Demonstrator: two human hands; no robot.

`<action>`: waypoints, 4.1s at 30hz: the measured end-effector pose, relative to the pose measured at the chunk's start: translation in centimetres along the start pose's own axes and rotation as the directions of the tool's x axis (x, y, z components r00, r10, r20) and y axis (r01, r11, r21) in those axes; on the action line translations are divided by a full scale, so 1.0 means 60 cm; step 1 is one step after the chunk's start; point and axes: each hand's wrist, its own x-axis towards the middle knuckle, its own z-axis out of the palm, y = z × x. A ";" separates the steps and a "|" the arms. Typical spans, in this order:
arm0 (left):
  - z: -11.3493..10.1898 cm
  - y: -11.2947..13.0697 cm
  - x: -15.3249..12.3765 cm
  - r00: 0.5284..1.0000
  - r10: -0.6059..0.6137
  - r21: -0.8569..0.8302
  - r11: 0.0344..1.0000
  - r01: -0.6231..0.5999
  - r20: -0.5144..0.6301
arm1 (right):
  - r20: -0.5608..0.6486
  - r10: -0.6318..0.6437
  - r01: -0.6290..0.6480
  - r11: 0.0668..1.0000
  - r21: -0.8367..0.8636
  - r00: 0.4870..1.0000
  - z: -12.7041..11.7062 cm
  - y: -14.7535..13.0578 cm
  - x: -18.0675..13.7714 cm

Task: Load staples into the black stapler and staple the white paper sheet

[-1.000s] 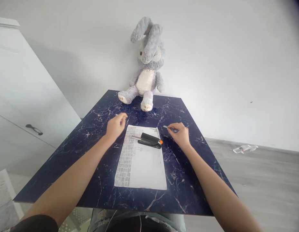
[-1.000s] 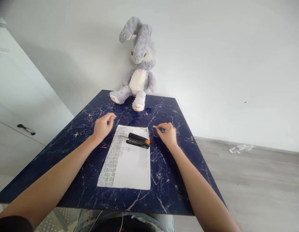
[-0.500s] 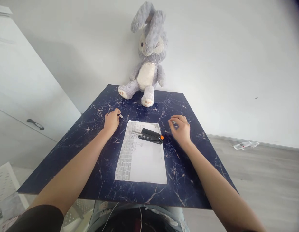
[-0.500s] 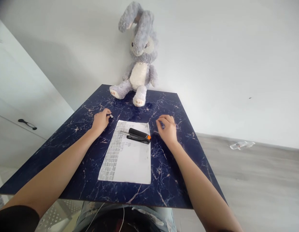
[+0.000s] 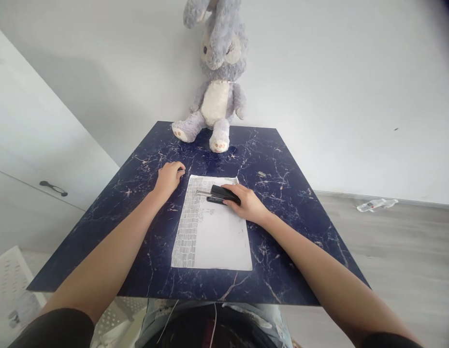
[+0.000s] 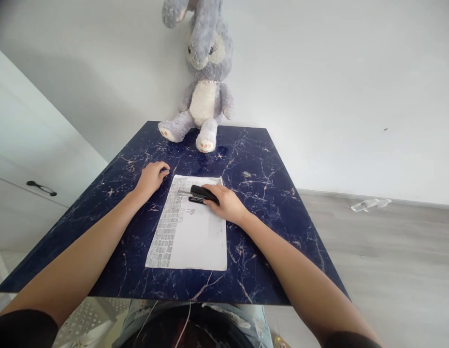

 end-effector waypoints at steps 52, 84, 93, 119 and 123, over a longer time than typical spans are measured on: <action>-0.008 0.054 -0.031 0.846 0.475 -0.475 0.818 -0.324 0.243 | -0.088 0.095 -0.085 0.990 0.110 0.992 -0.020 0.020 0.002; 0.027 0.164 -0.083 0.736 0.563 0.015 0.790 -0.612 0.376 | -0.061 0.256 -0.258 0.966 -0.030 0.965 -0.115 0.079 -0.008; 0.050 0.155 -0.094 0.674 0.598 -0.168 0.788 -0.592 0.434 | 0.063 0.176 -0.175 0.984 -0.032 0.982 -0.117 0.053 -0.006; 0.056 0.157 -0.091 0.670 0.579 -0.227 0.809 -0.542 0.464 | -0.114 0.231 -0.257 0.904 -0.341 0.966 -0.048 0.001 0.015; 0.057 0.159 -0.091 0.673 0.577 -0.239 0.813 -0.532 0.463 | -0.087 0.223 -0.239 0.901 -0.361 0.971 -0.050 0.004 0.017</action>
